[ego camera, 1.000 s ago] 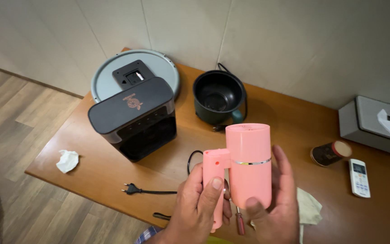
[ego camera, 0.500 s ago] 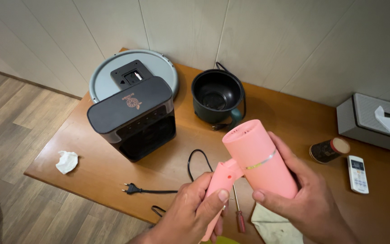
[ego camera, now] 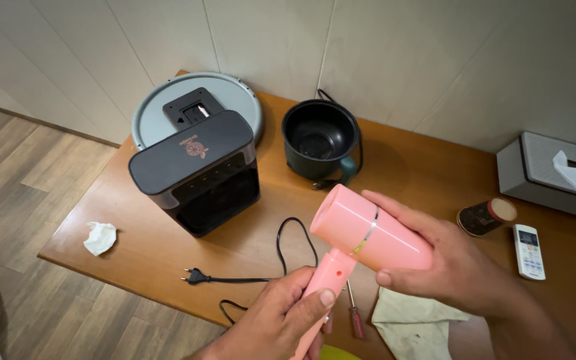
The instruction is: The person disassembles a pink hair dryer on a wooden table, removing the rear cover and handle parts to expose the interior. They use a long thin rod to clean inside the barrel, wipe the housing with a cloth, reassemble the parts, wrap the cord around the unit, and hold it up testing the fan.
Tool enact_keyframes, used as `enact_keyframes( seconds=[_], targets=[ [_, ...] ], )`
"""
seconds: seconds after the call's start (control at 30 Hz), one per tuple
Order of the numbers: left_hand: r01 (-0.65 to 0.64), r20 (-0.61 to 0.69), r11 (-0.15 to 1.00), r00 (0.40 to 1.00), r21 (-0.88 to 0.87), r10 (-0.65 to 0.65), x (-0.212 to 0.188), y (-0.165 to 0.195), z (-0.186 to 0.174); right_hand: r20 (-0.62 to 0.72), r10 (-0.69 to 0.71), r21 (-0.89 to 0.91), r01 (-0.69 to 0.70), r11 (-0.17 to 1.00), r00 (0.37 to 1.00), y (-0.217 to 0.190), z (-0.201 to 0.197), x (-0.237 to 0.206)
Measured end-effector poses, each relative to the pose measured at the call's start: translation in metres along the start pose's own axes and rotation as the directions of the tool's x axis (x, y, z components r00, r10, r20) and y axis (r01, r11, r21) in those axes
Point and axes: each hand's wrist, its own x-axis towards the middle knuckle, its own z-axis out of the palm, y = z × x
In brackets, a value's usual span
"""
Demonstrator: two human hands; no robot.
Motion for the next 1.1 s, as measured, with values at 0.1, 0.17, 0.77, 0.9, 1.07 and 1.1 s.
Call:
enact_keyframes(
  seconds=[0.1,0.17,0.77,0.9,1.07,1.1],
  targets=[
    [-0.012,-0.017,0.998,1.000,-0.060,0.011,0.003,-0.007,0.000,0.039,-0.127,0.031,0.126,0.992,0.991,0.001,0.002,0.006],
    [-0.002,-0.036,0.996,0.999,-0.092,-0.002,0.004,-0.009,-0.001,0.008,-0.109,0.081,0.108,0.991,0.994,0.001,0.004,0.011],
    [-0.155,-0.210,0.977,0.970,-0.147,0.123,0.021,-0.023,0.010,-0.469,-0.203,0.240,0.346,0.907,0.860,0.046,0.014,0.022],
    [-0.251,-0.321,0.930,0.934,-0.269,0.159,0.034,-0.013,0.005,-0.634,0.034,0.429,0.315,0.846,0.772,0.062,0.065,0.008],
    [-0.291,-0.382,0.941,0.900,-0.172,0.209,0.034,-0.010,0.007,0.035,0.097,0.645,-0.096,0.758,0.995,0.064,0.130,-0.013],
    [-0.258,-0.381,0.951,0.907,-0.170,0.178,0.034,-0.011,0.011,0.051,0.080,0.704,-0.093,0.704,0.995,0.064,0.136,-0.013]
  ],
)
